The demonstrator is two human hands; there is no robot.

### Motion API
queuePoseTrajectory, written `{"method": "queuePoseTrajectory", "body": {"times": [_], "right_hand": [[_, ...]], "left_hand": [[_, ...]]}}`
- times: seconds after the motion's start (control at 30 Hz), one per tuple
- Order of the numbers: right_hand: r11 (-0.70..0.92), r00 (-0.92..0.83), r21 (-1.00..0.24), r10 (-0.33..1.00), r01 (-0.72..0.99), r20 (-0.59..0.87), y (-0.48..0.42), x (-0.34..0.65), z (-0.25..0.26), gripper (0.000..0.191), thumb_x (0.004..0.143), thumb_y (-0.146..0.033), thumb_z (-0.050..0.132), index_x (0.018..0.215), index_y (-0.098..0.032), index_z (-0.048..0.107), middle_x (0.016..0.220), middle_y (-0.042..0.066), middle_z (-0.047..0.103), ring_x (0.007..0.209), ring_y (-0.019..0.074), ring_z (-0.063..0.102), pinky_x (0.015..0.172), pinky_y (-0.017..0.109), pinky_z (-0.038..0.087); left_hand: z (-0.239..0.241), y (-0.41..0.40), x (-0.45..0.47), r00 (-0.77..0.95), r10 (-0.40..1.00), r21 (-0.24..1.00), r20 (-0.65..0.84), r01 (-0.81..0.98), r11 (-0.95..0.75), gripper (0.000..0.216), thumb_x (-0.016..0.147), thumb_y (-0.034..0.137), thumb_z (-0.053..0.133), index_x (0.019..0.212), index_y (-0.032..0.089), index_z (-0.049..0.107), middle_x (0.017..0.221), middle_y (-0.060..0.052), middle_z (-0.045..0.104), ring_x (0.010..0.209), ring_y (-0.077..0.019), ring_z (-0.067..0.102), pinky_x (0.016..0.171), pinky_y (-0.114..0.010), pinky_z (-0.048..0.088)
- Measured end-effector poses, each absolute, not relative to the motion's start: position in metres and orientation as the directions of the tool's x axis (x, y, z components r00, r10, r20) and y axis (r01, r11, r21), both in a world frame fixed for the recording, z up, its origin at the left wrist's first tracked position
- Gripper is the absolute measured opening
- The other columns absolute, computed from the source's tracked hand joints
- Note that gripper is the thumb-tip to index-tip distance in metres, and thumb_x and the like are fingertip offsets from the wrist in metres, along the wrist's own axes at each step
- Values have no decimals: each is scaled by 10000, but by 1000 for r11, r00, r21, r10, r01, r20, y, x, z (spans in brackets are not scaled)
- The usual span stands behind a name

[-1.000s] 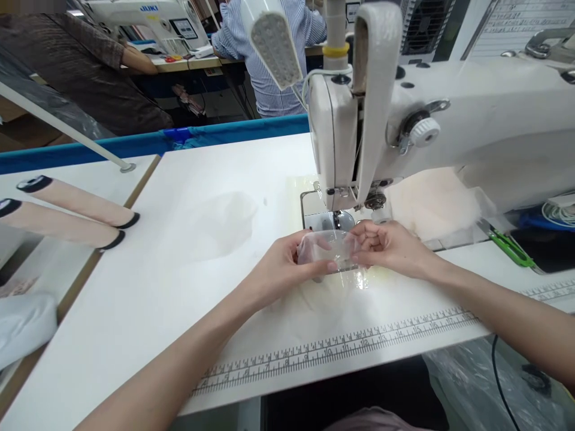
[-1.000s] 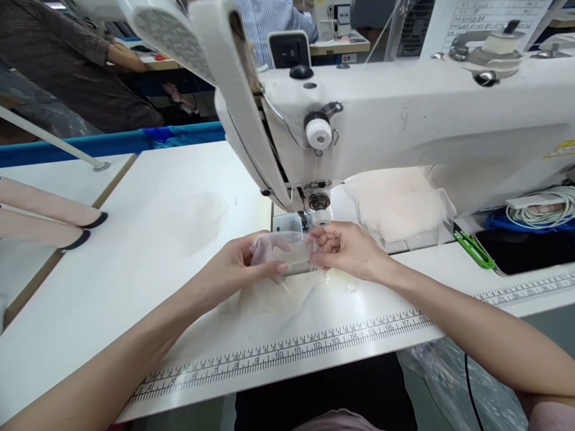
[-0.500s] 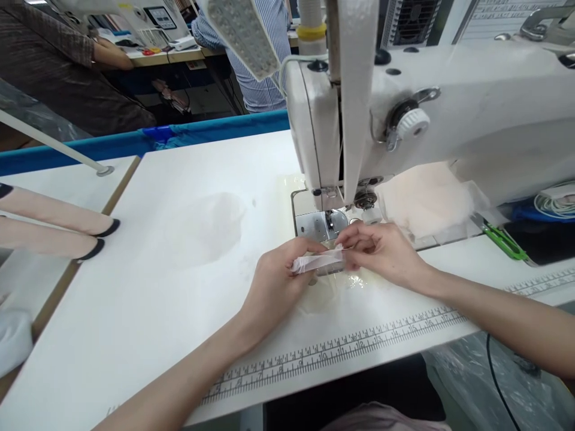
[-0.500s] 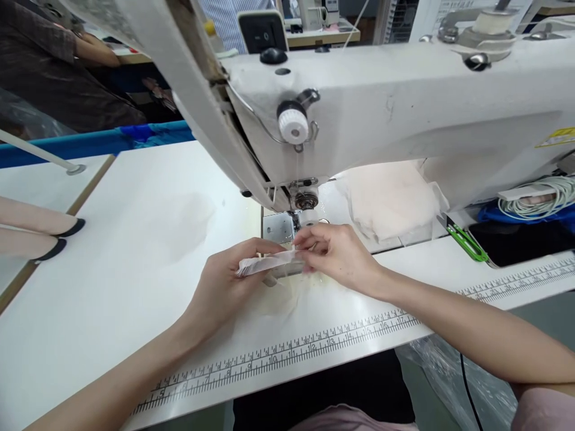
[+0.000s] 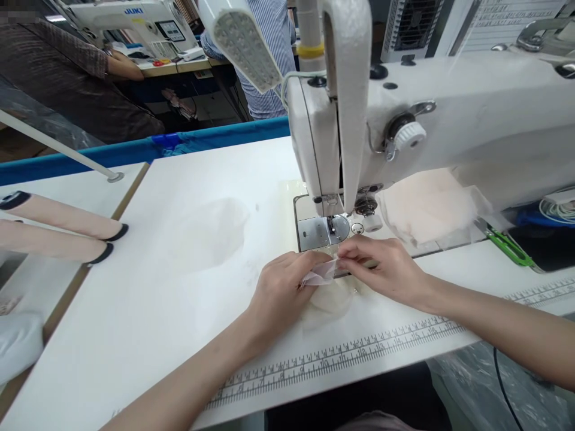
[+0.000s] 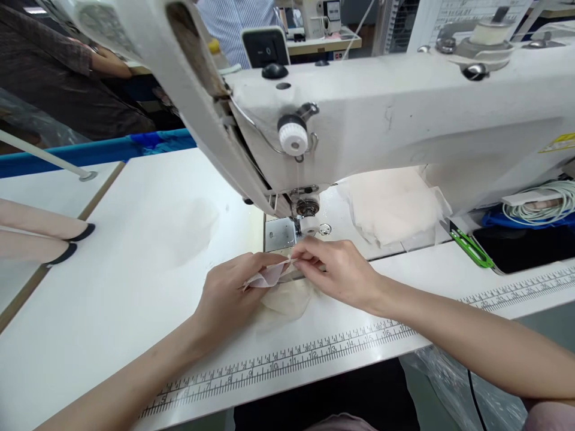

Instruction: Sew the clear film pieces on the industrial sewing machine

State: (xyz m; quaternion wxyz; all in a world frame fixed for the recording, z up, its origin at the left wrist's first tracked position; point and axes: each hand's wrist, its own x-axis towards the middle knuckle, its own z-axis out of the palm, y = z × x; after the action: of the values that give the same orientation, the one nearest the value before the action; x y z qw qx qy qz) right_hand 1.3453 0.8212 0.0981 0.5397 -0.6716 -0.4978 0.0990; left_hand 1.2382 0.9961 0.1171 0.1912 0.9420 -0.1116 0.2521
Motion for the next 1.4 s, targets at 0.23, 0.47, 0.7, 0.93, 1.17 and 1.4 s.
{"method": "queuePoseTrajectory", "body": {"times": [0.23, 0.47, 0.7, 0.93, 1.17, 1.4], "right_hand": [[113, 470, -749, 716, 653, 517, 823, 1345, 95, 111, 899, -156, 581, 1010, -160, 588, 885, 6, 711, 829, 98, 701, 731, 188, 607], [135, 444, -704, 690, 697, 572, 822, 1344, 94, 123, 915, -173, 571, 1037, -158, 579, 892, 13, 710, 815, 99, 702, 720, 192, 611], [87, 440, -692, 713, 717, 546, 822, 1345, 92, 180, 918, -189, 567, 1095, -177, 536, 931, 6, 712, 813, 112, 706, 695, 213, 615], [119, 427, -731, 745, 672, 513, 821, 1345, 95, 107, 919, -160, 548, 1025, -174, 546, 905, -9, 688, 822, 90, 691, 709, 198, 606], [138, 396, -715, 754, 686, 525, 821, 1346, 94, 60, 930, -173, 528, 987, -169, 545, 890, 1, 670, 801, 87, 676, 709, 207, 599], [118, 369, -677, 765, 726, 529, 821, 1345, 94, 42, 928, -169, 512, 966, -179, 528, 864, -10, 670, 758, 83, 671, 695, 212, 594]], "left_hand": [[117, 997, 1240, 759, -198, 181, 620, -384, -905, 145, 907, 107, 517, 966, 176, 630, 497, 80, 519, 432, -60, 411, 439, -179, 332], [116, 998, 1239, 773, -170, 226, 611, -377, -898, 173, 861, 65, 537, 957, 181, 622, 572, 60, 627, 486, -63, 531, 466, -165, 390], [115, 998, 1238, 787, -158, 240, 596, -362, -901, 180, 863, 73, 515, 946, 187, 626, 571, 58, 620, 480, -65, 511, 457, -172, 382], [115, 998, 1237, 792, -157, 244, 589, -359, -901, 210, 859, 64, 501, 954, 190, 639, 575, 57, 618, 479, -63, 508, 456, -173, 385], [114, 998, 1238, 803, -150, 265, 577, -358, -895, 166, 888, 95, 528, 970, 191, 636, 652, 34, 688, 512, -69, 573, 480, -177, 417], [114, 999, 1238, 797, -157, 278, 583, -377, -884, 192, 859, 61, 527, 971, 184, 624, 653, 41, 668, 524, -64, 547, 491, -171, 410]]}}
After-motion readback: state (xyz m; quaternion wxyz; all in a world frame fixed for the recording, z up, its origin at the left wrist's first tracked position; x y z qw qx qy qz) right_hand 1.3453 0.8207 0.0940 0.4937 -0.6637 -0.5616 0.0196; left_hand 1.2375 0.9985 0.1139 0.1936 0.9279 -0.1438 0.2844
